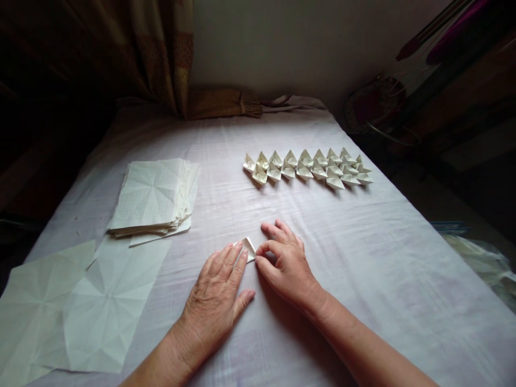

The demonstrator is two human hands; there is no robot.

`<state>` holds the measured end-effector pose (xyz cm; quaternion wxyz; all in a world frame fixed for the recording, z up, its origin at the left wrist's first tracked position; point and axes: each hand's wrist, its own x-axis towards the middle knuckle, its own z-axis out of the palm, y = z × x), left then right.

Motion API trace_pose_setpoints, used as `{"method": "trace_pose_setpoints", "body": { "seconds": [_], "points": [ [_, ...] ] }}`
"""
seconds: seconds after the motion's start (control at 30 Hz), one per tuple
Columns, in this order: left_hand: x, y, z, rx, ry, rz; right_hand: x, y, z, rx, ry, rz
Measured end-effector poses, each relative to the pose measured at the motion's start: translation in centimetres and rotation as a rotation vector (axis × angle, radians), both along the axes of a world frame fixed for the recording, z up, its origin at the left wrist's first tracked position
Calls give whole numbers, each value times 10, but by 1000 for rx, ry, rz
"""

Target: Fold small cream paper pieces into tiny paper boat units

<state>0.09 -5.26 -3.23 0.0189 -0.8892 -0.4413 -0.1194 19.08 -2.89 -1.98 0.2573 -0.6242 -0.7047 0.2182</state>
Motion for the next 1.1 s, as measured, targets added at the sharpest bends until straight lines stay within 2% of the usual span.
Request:
{"method": "trace_pose_setpoints", "body": {
  "seconds": [0.23, 0.33, 0.47, 0.57, 0.77, 1.1],
  "points": [
    [1, -2, -2, 21, -40, 16, -6, 3, 2, 18, -48, -21],
    [-1, 1, 1, 15, -155, 23, 1, -1, -2, 56, -74, 55],
    [-5, 7, 9, 4, -372, 63, 14, -10, -7, 179, -104, 151],
    [-5, 10, 16, -105, -462, -2, 19, -15, -9, 252, -119, 181],
    [-1, 9, 22, -140, -462, -80, 22, -21, -8, 311, -126, 182],
    [-1, 8, 21, -176, -471, -78, 20, -21, -7, 324, -142, 208]
  ]
}}
